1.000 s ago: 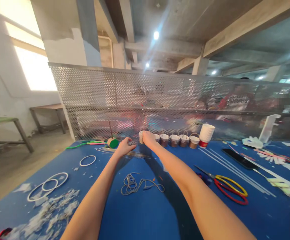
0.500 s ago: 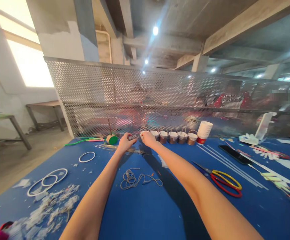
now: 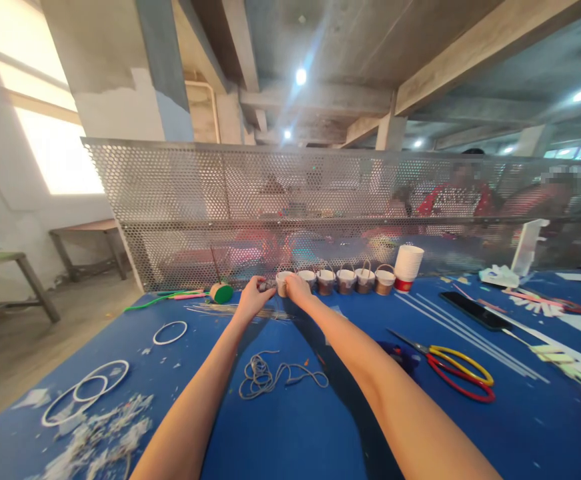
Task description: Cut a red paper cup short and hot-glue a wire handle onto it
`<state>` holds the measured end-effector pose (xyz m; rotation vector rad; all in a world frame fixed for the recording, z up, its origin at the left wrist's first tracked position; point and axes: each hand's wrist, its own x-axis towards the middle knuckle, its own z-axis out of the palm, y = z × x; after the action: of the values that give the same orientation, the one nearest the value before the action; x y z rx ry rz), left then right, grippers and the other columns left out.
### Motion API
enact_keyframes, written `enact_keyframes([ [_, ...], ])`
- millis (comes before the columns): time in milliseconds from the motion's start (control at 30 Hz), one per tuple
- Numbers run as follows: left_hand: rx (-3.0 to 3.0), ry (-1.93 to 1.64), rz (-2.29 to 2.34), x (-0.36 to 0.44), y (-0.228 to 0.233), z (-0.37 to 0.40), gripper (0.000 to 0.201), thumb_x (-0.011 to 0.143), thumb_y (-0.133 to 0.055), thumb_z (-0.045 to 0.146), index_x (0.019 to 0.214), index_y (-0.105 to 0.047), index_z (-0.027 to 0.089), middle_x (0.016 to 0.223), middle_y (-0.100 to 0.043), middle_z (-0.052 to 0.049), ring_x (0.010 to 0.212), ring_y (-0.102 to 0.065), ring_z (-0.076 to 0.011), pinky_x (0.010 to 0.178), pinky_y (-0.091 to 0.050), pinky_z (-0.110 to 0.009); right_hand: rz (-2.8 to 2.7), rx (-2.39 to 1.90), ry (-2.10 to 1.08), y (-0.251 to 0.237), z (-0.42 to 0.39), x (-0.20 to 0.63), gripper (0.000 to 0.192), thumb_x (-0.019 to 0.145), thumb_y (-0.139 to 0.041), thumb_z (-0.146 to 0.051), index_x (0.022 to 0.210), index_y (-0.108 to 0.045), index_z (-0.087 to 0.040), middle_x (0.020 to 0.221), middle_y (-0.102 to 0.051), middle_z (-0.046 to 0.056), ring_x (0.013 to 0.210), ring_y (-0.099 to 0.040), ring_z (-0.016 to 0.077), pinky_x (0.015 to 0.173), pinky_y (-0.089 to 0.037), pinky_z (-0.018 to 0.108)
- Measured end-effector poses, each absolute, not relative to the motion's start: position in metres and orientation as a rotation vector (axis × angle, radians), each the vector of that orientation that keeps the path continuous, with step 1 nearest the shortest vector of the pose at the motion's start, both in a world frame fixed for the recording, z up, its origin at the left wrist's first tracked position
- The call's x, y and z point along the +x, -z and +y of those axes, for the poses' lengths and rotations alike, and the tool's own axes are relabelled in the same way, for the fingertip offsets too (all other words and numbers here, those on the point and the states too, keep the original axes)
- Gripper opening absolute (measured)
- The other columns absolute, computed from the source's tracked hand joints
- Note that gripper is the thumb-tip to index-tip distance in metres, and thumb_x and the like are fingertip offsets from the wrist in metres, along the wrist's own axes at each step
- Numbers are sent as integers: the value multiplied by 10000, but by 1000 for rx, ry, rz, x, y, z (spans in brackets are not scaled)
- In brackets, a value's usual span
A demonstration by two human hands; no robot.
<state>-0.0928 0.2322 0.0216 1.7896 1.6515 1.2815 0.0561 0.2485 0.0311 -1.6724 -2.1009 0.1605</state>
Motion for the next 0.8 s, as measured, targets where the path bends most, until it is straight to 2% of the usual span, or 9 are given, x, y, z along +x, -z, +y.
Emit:
enact_keyframes([
  [133, 1726, -1281, 1639, -94, -16, 236, 340, 660, -690, 275, 967, -579, 182, 808, -657, 1, 719, -649, -171, 676, -513, -278, -1967, -1602, -290, -36, 244, 51, 308, 946, -574, -321, 1224, -569, -187, 1269, -568, 91, 1068, -597, 230, 892, -517, 440],
  [300, 1621, -1294, 1634, -96, -10, 240, 361, 704, -668, 253, 1035, -548, 174, 816, -652, -6, 680, -645, -158, 646, -526, -277, -1961, -1471, -665, -42, 231, 35, 304, 944, -580, -322, 1204, -574, -164, 1181, -610, 82, 967, -634, 203, 810, -552, 397],
  [433, 1575, -1263, 1569, -95, -9, 239, 302, 724, -680, 224, 987, -540, 175, 717, -619, 25, 628, -640, -140, 609, -534, -259, -1942, -1391, -829, -45, 223, 36, 320, 944, -580, -326, 1222, -562, -167, 1193, -601, 85, 969, -632, 205, 810, -553, 399],
  [567, 1557, -1219, 1487, -97, -10, 234, 257, 775, -691, 276, 944, -540, 154, 674, -610, 26, 599, -642, -128, 615, -550, -263, -1936, -1345, -925, -47, 221, 45, 310, 941, -585, -324, 1205, -571, -161, 1178, -608, 81, 964, -634, 205, 808, -553, 399],
  [700, 1603, -1114, 1434, -103, -11, 232, 220, 869, -626, 331, 930, -583, 124, 772, -649, -10, 668, -653, -123, 666, -563, -282, -1867, -1350, -990, -44, 221, 48, 307, 941, -586, -325, 1198, -574, -159, 1166, -613, 79, 958, -635, 203, 804, -553, 397],
  [800, 1680, -1009, 1444, -109, -11, 233, 241, 922, -567, 333, 1038, -606, 125, 946, -665, -48, 781, -657, -145, 698, -569, -321, -1756, -1383, -1011, -38, 223, 48, 310, 940, -587, -326, 1201, -574, -159, 1176, -610, 81, 973, -632, 208, 818, -548, 406],
])
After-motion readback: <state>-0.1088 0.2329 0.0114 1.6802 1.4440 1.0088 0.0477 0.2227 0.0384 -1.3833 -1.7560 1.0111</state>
